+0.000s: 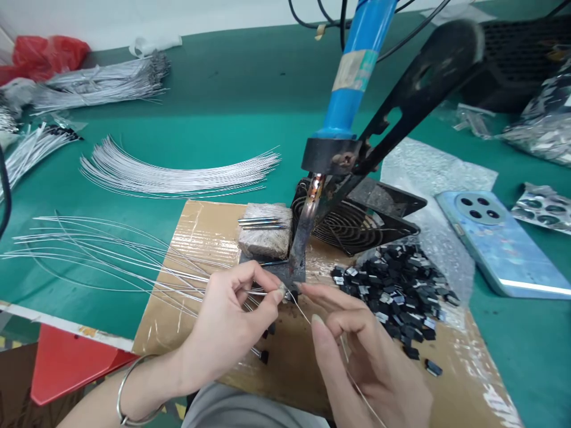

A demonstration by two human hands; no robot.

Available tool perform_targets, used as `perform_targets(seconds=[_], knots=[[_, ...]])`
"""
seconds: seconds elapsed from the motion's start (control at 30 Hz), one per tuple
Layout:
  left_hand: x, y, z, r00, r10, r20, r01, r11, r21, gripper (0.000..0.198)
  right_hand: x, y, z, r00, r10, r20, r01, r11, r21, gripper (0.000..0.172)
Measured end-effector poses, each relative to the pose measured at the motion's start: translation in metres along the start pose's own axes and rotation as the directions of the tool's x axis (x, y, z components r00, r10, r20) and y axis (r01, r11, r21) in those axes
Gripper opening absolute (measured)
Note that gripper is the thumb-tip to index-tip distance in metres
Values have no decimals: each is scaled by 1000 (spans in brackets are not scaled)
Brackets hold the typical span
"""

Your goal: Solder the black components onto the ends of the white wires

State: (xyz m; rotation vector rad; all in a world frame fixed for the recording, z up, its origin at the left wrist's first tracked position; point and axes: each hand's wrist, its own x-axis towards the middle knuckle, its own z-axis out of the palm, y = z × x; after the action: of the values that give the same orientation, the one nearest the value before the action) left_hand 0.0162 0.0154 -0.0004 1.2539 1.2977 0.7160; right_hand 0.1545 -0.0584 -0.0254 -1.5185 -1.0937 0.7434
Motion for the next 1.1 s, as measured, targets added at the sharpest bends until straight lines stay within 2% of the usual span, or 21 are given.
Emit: perform_targets(seconds=[0.27,0.43,0.6,0.77,0.93,1.1], knots=[[4,1,2,999,26,-33,-26,999,-23,9,3,-5,0,995,100,2,-100,995,0,25],[7,3,3,998,28,-47,-28,1000,1,9,10,-1,-2,995,61,82,-70,992,109,22],[9,5,3,998,46,-51,-46,999,-6,10,11,-6,2,982,185,21,-186,965,186,25],[12,8,4,997,46,-54,-47,999,-14,11,15,-4,2,989,141,53,-149,969,199,23],[14,11,4,996,45,-73,-47,999,-22,12,18,-2,3,984,168,61,-178,950,255,24],[15,12,2,995,62,-81,-65,997,-39,13,20,-2,3,987,141,76,-156,951,266,24]])
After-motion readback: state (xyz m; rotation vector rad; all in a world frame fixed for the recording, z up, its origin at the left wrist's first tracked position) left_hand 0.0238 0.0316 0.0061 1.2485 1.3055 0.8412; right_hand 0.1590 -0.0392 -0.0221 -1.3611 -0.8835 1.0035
